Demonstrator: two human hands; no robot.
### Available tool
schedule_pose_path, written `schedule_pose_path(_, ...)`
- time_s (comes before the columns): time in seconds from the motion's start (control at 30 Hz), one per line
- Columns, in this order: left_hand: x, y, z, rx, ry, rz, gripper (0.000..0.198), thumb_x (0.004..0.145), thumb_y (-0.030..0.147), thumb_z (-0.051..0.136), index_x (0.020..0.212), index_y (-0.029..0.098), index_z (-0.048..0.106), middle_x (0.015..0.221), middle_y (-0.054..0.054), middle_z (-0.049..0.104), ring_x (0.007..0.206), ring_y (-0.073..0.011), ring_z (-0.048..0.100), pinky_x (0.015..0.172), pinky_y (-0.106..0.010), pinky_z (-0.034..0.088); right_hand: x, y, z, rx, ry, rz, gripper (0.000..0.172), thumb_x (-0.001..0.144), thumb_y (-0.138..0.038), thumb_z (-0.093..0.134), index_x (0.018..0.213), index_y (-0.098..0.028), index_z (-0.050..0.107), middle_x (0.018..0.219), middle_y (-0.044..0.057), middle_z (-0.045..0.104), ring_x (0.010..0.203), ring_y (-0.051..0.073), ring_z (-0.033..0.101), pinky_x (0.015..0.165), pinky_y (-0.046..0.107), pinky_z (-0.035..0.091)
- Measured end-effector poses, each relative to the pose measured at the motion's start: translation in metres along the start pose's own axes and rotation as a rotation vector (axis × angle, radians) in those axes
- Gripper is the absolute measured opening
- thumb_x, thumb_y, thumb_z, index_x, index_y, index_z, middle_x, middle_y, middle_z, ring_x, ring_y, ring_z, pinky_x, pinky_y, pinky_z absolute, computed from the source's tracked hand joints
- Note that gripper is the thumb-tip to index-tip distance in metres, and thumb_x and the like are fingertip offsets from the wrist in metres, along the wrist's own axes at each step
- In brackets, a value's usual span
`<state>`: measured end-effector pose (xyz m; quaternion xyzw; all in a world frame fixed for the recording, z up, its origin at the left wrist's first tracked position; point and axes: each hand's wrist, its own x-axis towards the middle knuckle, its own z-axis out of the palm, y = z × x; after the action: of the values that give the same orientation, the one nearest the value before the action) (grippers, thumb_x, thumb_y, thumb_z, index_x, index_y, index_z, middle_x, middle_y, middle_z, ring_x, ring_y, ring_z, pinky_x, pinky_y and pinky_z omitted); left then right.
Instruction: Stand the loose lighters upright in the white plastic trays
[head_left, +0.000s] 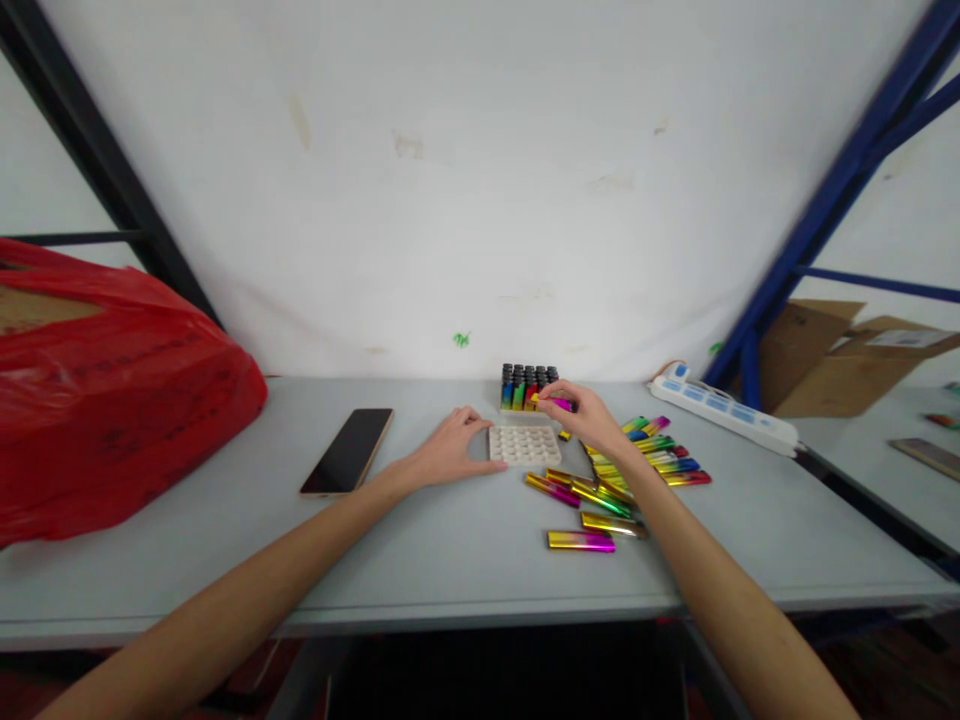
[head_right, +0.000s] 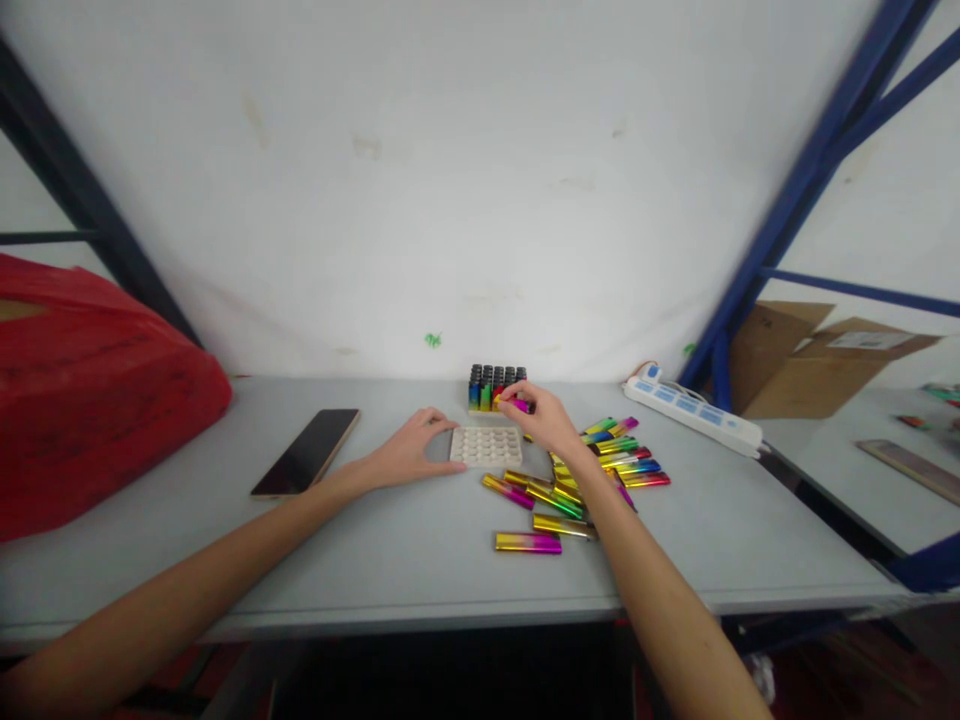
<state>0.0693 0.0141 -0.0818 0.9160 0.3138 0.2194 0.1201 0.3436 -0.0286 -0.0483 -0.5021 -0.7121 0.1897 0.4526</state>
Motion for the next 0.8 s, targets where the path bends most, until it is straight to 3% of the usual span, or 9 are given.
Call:
schedule_pose_path(0.13, -0.001, -0.001, 0.002, -0.007, 0.031, 0.005, 0.073, 0.079, 0.069, 0.074, 0.129, 0.017, 0.066, 0.12, -0.012, 0.059, 0.115, -0.0291, 0.057, 0.108, -0.043, 0.046, 0.002, -0.001, 0.002, 0.059, 0.015, 0.066, 0.052, 0.086, -0.068, 0.063, 0.084, -0.017, 0.069, 0.069, 0.002, 0.064, 0.063, 0.016, 0.054, 0.06, 0.029, 0.043)
schedule_pose_path(0.23, -0.001, 0.0, 0.002, -0.009, 0.037, 0.011, 0.072, 0.078, 0.069, 0.075, 0.127, 0.017, 0.067, 0.118, -0.012, 0.06, 0.113, -0.0289, 0.058, 0.106, -0.043, 0.046, 0.002, 0.0, 0.007, 0.091, -0.027, 0.053, 0.057, 0.091, -0.072, 0.054, 0.079, -0.017, 0.065, 0.07, 0.002, 0.061, 0.067, 0.017, 0.056, 0.063, 0.029, 0.046)
schedule_pose_path(0.37, 0.0, 0.002, 0.002, 0.006, 0.03, 0.01, 0.07, 0.079, 0.068, 0.075, 0.127, 0.017, 0.067, 0.117, -0.012, 0.06, 0.112, -0.029, 0.058, 0.105, -0.044, 0.047, -0.002, -0.005, 0.016, 0.371, -0.158, 0.103, 0.053, 0.095, -0.07, 0.05, 0.105, -0.019, 0.063, 0.085, 0.003, 0.065, 0.081, 0.018, 0.064, 0.075, 0.032, 0.052)
schedule_pose_path(0.43, 0.0, 0.002, 0.002, 0.016, 0.035, 0.007, 0.07, 0.079, 0.068, 0.075, 0.127, 0.018, 0.068, 0.116, -0.012, 0.06, 0.111, -0.0287, 0.058, 0.104, -0.043, 0.047, -0.005, -0.011, 0.021, 0.506, -0.201, 0.127, 0.051, 0.095, -0.066, 0.053, 0.122, -0.022, 0.056, 0.082, 0.0, 0.062, 0.075, 0.017, 0.063, 0.072, 0.031, 0.052)
schedule_pose_path(0.5, 0.0, 0.002, 0.003, 0.024, 0.039, 0.008, 0.071, 0.078, 0.07, 0.074, 0.127, 0.019, 0.067, 0.116, -0.012, 0.06, 0.11, -0.0285, 0.058, 0.104, -0.043, 0.047, -0.007, -0.015, 0.024, 0.61, -0.225, 0.144, 0.049, 0.095, -0.062, 0.056, 0.126, -0.023, 0.051, 0.078, -0.003, 0.059, 0.068, 0.015, 0.059, 0.066, 0.029, 0.049)
schedule_pose_path(0.67, -0.001, 0.002, 0.003, 0.029, 0.027, 0.001, 0.072, 0.079, 0.069, 0.074, 0.128, 0.017, 0.067, 0.118, -0.012, 0.06, 0.112, -0.0288, 0.058, 0.105, -0.043, 0.046, -0.006, -0.017, 0.029, 0.717, -0.219, 0.236, 0.046, 0.09, -0.064, 0.062, 0.11, -0.023, 0.055, 0.069, -0.007, 0.045, 0.056, 0.011, 0.043, 0.053, 0.025, 0.039)
schedule_pose_path(0.73, -0.001, 0.002, 0.003, 0.029, 0.028, 0.004, 0.071, 0.079, 0.068, 0.074, 0.129, 0.017, 0.067, 0.118, -0.012, 0.06, 0.112, -0.0288, 0.058, 0.105, -0.043, 0.046, -0.004, -0.014, 0.03, 0.635, -0.169, 0.262, 0.048, 0.089, -0.069, 0.06, 0.099, -0.023, 0.056, 0.062, -0.009, 0.034, 0.049, 0.01, 0.03, 0.047, 0.024, 0.029)
schedule_pose_path(0.8, 0.0, 0.004, 0.003, 0.032, 0.03, 0.008, 0.071, 0.078, 0.069, 0.074, 0.128, 0.019, 0.067, 0.118, -0.012, 0.06, 0.112, -0.0288, 0.058, 0.105, -0.043, 0.046, -0.004, -0.012, 0.032, 0.466, -0.087, 0.23, 0.051, 0.089, -0.073, 0.057, 0.084, -0.022, 0.054, 0.058, -0.009, 0.032, 0.048, 0.01, 0.026, 0.046, 0.025, 0.023)
